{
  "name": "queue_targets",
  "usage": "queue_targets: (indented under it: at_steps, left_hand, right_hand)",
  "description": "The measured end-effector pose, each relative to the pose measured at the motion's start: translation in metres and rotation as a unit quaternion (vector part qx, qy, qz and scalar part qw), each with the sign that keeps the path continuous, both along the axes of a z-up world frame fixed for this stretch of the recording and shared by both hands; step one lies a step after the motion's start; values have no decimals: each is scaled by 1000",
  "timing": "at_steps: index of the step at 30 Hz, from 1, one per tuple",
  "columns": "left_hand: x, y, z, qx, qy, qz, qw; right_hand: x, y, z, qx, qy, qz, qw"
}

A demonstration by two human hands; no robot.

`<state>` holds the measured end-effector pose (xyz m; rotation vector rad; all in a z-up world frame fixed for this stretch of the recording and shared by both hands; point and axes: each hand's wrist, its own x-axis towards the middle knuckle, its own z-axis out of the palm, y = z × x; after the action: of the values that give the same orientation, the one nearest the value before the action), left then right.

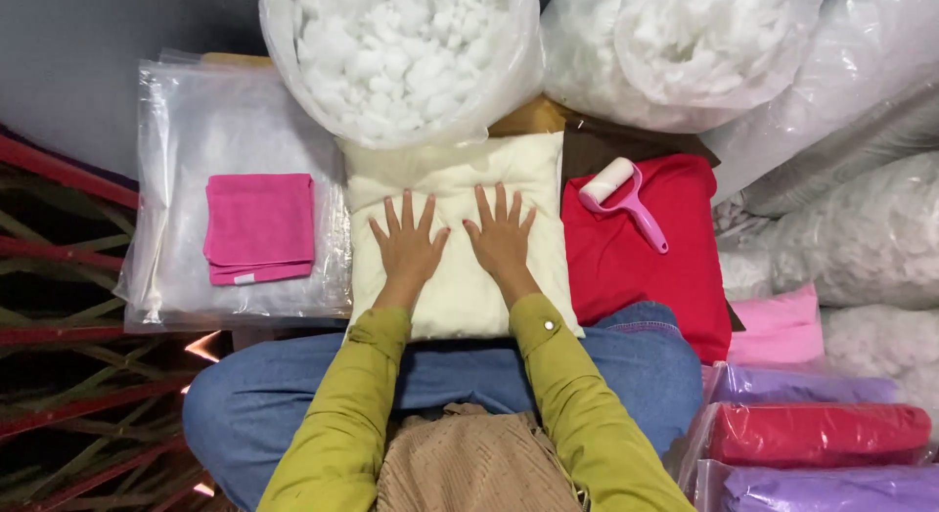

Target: Stuffing a pillow with fiber, flattening it by hand, cleaning it with a lint roller, and folding small pink fabric pieces.

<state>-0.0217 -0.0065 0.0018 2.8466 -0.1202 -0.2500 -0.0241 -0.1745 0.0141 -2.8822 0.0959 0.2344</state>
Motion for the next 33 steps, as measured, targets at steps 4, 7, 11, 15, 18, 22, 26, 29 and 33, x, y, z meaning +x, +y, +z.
queue_targets:
  at_steps: [4, 7, 11, 15, 18, 22, 26, 29, 33]
  left_hand:
    - [29, -17, 36, -13, 14, 31, 999]
    - [45, -19, 36, -68, -18, 53, 996]
    - [63, -11, -4, -3, 39, 28, 999]
    - [49, -6, 21, -49, 36, 46, 997]
    - [-35, -15, 76, -64, 31, 42, 997]
    - [-70, -1, 20, -50, 60, -7, 997]
    - [-66, -6, 36, -42, 56, 26, 997]
    - [-68, 4, 33, -36, 22, 18, 999]
    - [-61, 13, 3, -25, 72, 17, 997]
  right_hand:
    - [23, 1, 42, 15, 25, -33, 999]
    - [39, -1, 54, 47, -55, -56, 996]
    - [63, -14, 3, 35, 10, -34, 999]
    - [39, -18, 46, 84, 12, -57, 995]
    - [-33, -6, 80, 103, -22, -76, 991]
    - [-67, -2, 26, 60, 20, -30, 998]
    - [-59, -8, 30, 66, 43, -46, 996]
    - [-65, -11, 38, 68, 1, -26, 997]
    - [-52, -33, 2, 27, 103, 72, 992]
